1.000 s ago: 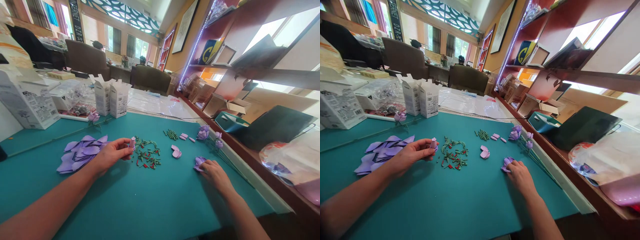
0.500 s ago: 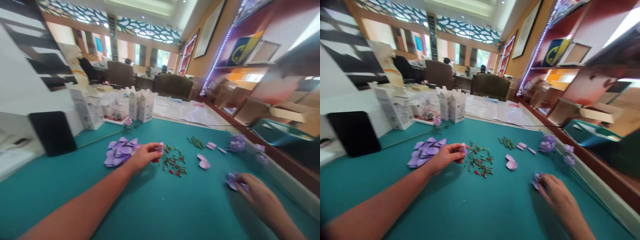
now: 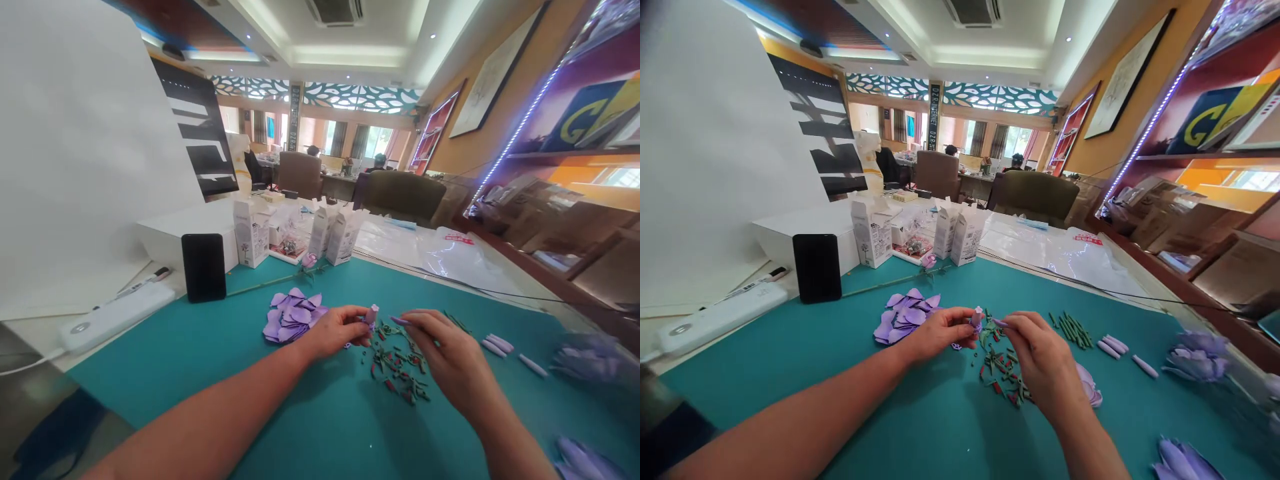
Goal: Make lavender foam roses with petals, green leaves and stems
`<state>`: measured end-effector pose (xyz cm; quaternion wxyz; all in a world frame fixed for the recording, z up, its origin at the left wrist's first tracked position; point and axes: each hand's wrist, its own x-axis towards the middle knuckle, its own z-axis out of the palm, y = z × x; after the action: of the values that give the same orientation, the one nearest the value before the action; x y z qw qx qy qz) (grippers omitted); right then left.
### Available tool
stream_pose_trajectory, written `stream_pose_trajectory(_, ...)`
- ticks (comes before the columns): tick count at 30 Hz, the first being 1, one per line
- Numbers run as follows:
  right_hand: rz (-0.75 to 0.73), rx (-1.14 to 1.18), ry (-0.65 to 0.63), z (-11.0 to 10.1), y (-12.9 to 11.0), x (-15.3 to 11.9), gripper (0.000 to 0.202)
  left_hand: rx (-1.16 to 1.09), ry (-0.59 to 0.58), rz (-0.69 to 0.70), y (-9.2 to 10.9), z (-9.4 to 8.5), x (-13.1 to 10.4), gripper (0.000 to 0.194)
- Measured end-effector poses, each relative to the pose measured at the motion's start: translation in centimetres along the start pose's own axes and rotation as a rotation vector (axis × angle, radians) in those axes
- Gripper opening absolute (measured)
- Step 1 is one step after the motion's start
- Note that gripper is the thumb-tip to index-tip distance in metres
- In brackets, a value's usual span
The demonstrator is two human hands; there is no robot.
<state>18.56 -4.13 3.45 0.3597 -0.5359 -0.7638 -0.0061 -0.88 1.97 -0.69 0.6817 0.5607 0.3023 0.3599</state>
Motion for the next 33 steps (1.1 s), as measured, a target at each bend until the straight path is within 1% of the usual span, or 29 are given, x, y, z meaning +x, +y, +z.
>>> stream_pose_trajectory(3, 0.004, -0.014, -0.071, 1.5, 0.0, -0.3, 0.027, -0.016, 0.005, 0.011, 0.2, 0.0, 0.0, 0.039)
stream_pose_trajectory(5, 0.016, -0.025, -0.084, 2.1, 0.1, -0.9, 0.026, -0.014, 0.013, 0.018, 0.2, 0.0, 0.1, 0.037)
stream_pose_trajectory(10, 0.066, -0.031, -0.014, 2.4, -0.3, -1.5, 0.027, -0.012, 0.021, 0.024, 0.1, 0.0, 0.2, 0.041)
stream_pose_trajectory(13, 0.029, -0.032, -0.005, 2.5, -0.6, -1.3, 0.027, 0.002, 0.028, 0.032, 0.1, 0.0, 0.2, 0.042)
stream_pose_trajectory(16, 0.004, -0.023, 0.045, 2.8, -1.0, -1.3, 0.027, 0.052, 0.044, 0.043, 0.1, 0.0, 0.1, 0.04)
stream_pose_trajectory(20, -0.005, -0.013, 0.094, 3.3, -1.3, -1.6, 0.026, 0.144, 0.062, 0.065, 0.1, 0.0, 0.1, 0.039)
stream_pose_trajectory(24, -0.013, -0.023, 0.136, 3.5, -1.5, -1.8, 0.025, 0.188, 0.057, 0.078, 0.3, 0.1, 0.0, 0.042)
stream_pose_trajectory(33, -0.052, -0.035, 0.142, 3.7, -1.4, -1.7, 0.024, 0.219, 0.069, 0.093, 0.5, 0.3, -0.2, 0.04)
